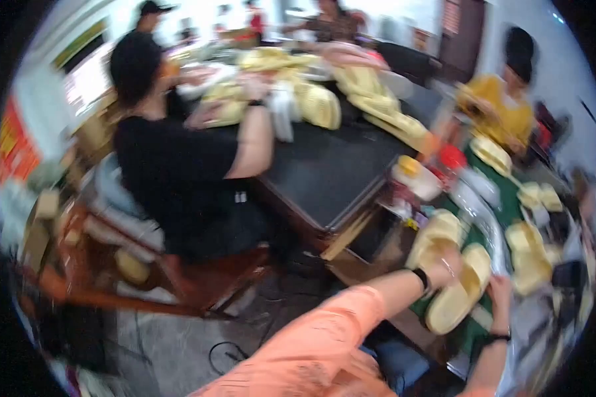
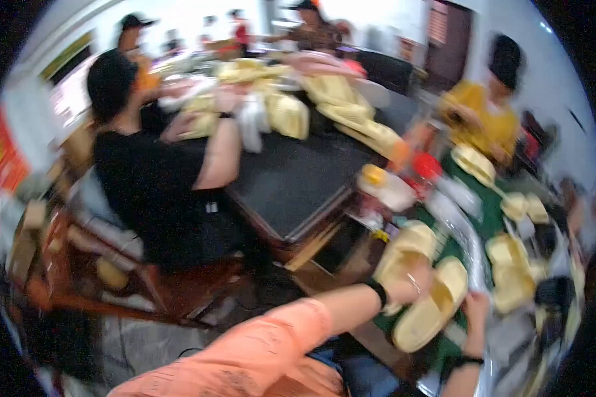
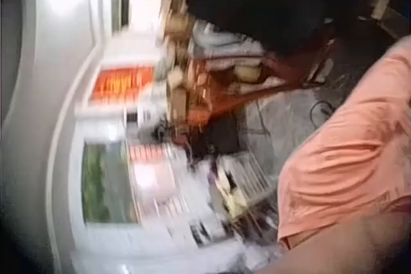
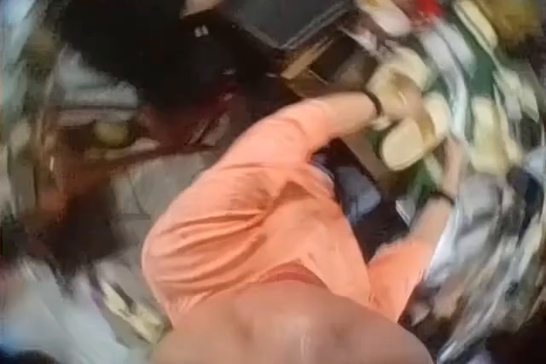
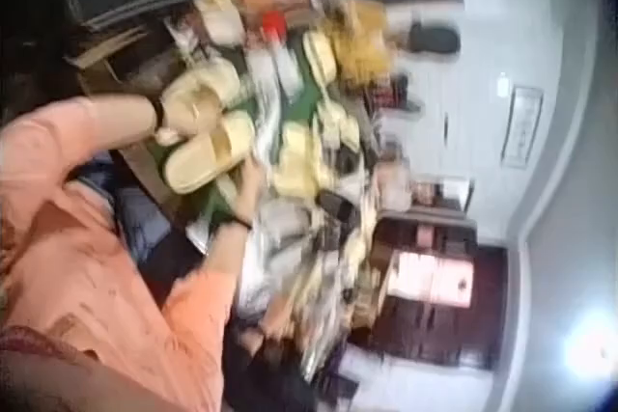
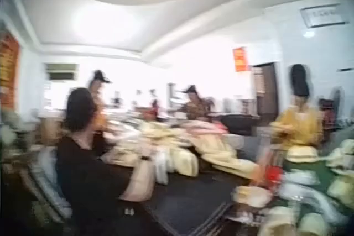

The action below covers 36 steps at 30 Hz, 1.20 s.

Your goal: The worker is trimming excess material from foam sandals while sitting at a table with other colleagues.

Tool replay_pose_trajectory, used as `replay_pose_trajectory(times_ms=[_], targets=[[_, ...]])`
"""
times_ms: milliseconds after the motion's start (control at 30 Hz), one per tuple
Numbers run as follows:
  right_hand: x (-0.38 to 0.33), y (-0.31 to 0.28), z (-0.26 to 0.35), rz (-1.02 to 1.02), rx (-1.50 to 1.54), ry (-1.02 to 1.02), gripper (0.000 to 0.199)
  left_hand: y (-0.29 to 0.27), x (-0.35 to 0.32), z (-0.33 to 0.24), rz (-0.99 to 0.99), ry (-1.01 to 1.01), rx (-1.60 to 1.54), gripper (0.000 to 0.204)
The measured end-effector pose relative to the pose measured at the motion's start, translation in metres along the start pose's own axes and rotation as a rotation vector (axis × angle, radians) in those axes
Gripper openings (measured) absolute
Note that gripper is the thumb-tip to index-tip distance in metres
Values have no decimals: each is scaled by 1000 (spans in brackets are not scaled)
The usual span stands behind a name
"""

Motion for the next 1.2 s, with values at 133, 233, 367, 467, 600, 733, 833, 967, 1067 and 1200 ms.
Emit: replay_pose_trajectory(times_ms=[133, 233, 367, 467, 600, 733, 833, 967, 1067, 1200], targets=[[37, 63, 34, 2, -205, -261, 16, -13, 9, 63, 95, -243, -99, 24], [70, 14, -60, 45, -189, -167, 4, -2, -14, 22, 71, -334, -333, 30], [43, -1, 61, -215, 11, -354, 15, 74, 10, 39, -224, -511, -493, 34], [50, -61, 43, -487, -447, -767, 14, 43, 3, 9, -183, -203, 53, 32], [-4, -26, 98, -372, 250, -221, 10, 15, -23, 54, 6, -268, -166, 26], [-78, -37, 133, -245, 189, -137, 10, -9, -20, 33, -30, -168, -104, 30], [-134, -43, 122, -265, 231, -105, 11, -17, -22, 25, 10, -111, -133, 34], [-215, -19, 82, 75, 323, 186, 11, -18, -26, 32, -32, -103, -156, 32], [-291, -5, 40, 347, 303, 467, 11, -20, -24, 34, -46, -89, -142, 31], [-375, 4, -56, 438, -150, 838, 11, -18, -21, 27, 31, -58, -140, 36]])
Point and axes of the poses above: each hand's wrist, its own x-axis towards the middle knuckle, its own y-axis out of the palm, z = x × y, the point moved 6 cm from there along x, towards the middle knuckle, and after that the axes turned 2 degrees about -x, right-handed, at the moved point
